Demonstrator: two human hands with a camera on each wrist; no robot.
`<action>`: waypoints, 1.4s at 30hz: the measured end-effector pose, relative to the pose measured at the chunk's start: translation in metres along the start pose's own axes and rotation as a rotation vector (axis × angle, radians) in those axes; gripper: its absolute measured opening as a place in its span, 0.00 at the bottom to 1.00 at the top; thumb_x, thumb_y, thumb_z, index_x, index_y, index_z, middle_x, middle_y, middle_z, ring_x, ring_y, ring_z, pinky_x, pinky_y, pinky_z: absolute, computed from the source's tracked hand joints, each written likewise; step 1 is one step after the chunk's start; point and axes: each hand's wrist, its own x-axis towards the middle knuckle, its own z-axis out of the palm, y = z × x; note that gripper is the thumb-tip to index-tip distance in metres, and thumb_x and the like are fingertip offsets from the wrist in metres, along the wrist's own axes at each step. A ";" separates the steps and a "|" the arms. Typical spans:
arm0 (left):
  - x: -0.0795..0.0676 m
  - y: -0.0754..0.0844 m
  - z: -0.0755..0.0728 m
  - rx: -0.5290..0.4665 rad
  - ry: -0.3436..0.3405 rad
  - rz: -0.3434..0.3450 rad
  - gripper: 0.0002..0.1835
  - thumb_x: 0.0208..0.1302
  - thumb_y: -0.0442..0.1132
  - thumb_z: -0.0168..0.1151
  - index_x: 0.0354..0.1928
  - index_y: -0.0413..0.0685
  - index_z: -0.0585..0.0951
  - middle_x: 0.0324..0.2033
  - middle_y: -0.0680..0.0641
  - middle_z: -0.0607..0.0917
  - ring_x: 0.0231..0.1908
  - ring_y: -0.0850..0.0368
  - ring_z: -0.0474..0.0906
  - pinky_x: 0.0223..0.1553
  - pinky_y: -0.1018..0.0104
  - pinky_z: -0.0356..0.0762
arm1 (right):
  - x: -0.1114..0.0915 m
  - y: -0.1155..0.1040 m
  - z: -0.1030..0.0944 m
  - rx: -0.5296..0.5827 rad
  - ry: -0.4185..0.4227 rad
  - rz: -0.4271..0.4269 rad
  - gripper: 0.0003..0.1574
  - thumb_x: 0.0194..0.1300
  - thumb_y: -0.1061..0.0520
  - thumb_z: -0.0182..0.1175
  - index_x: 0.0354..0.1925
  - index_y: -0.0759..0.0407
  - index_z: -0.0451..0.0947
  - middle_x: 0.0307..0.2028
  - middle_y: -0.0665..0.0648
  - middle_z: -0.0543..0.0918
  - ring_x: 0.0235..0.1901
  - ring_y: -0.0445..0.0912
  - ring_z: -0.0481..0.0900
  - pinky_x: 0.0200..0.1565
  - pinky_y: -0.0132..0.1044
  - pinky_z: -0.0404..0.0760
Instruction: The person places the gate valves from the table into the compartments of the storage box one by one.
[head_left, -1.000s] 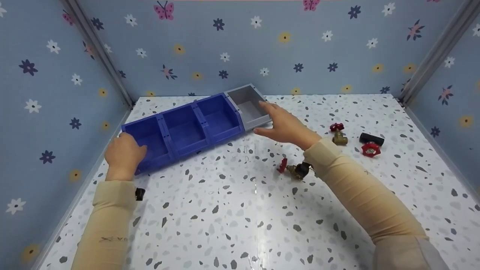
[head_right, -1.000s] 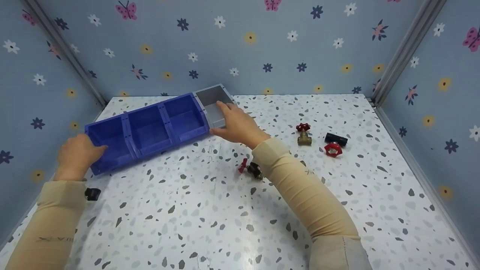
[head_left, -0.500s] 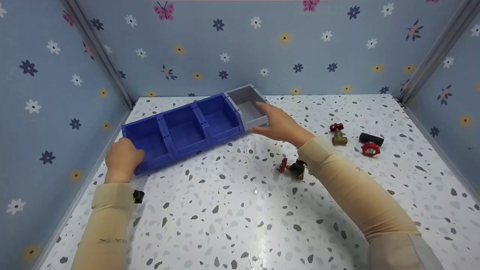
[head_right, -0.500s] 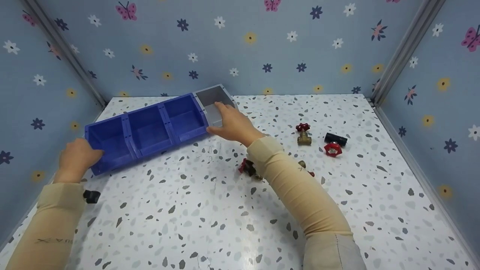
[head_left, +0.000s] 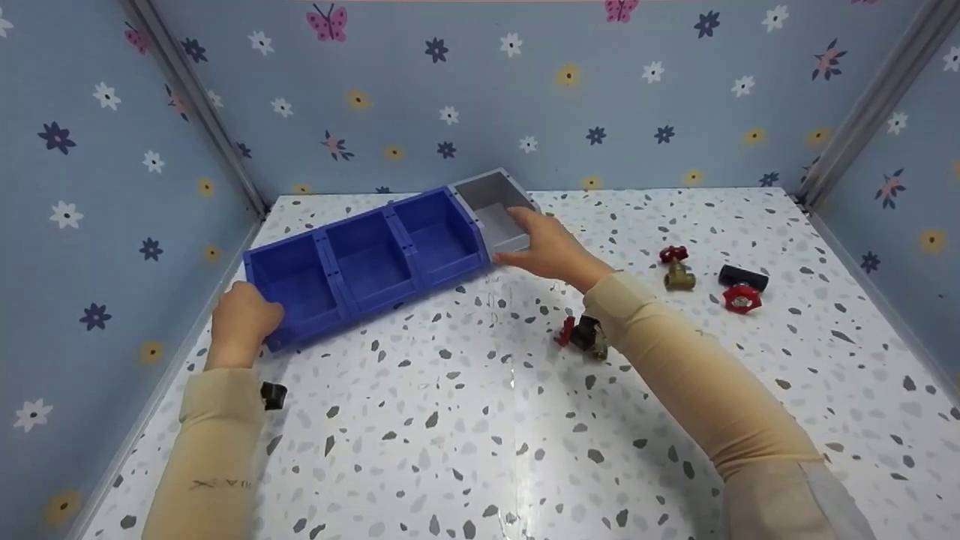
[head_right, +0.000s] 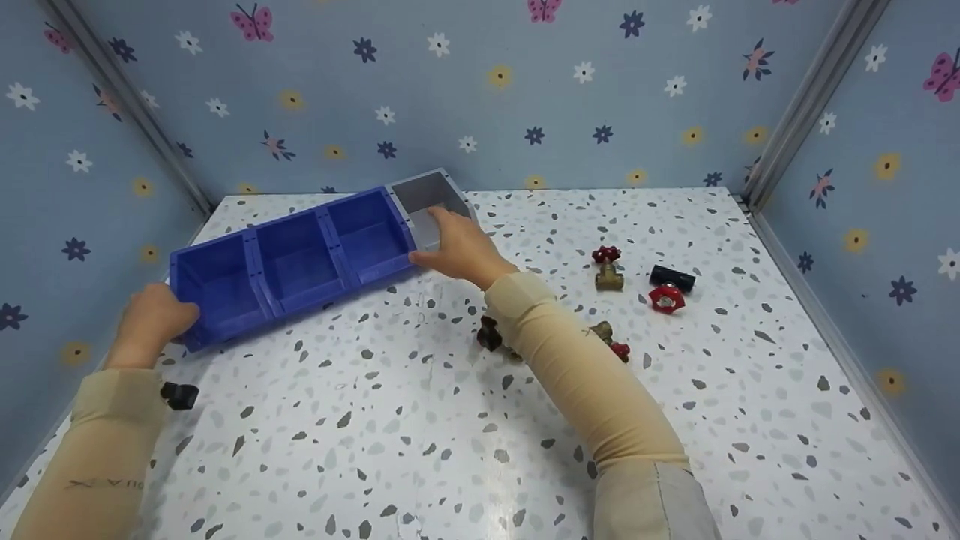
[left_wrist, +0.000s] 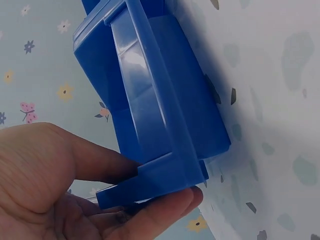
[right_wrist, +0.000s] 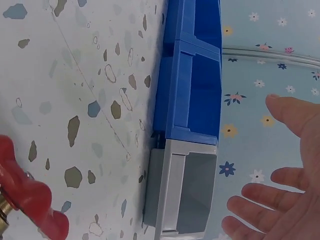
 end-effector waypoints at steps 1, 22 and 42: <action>0.000 0.000 0.000 -0.005 -0.006 -0.007 0.27 0.66 0.37 0.51 0.56 0.14 0.74 0.54 0.17 0.79 0.44 0.31 0.77 0.48 0.34 0.80 | 0.002 0.000 0.001 0.007 -0.001 0.003 0.58 0.70 0.45 0.74 0.84 0.64 0.57 0.80 0.67 0.69 0.75 0.60 0.73 0.76 0.53 0.74; 0.001 -0.006 0.001 -0.038 -0.032 -0.017 0.41 0.71 0.40 0.49 0.72 0.07 0.54 0.61 0.10 0.74 0.56 0.20 0.78 0.55 0.29 0.79 | 0.034 0.001 0.014 0.139 0.047 0.079 0.51 0.70 0.49 0.74 0.80 0.66 0.64 0.71 0.70 0.77 0.69 0.62 0.77 0.70 0.53 0.80; -0.002 -0.011 0.000 -0.129 -0.050 -0.045 0.42 0.72 0.42 0.47 0.77 0.14 0.52 0.68 0.13 0.69 0.59 0.23 0.74 0.59 0.28 0.76 | 0.055 -0.003 0.027 0.235 0.111 0.156 0.46 0.68 0.52 0.76 0.76 0.67 0.70 0.64 0.69 0.82 0.63 0.59 0.81 0.65 0.51 0.83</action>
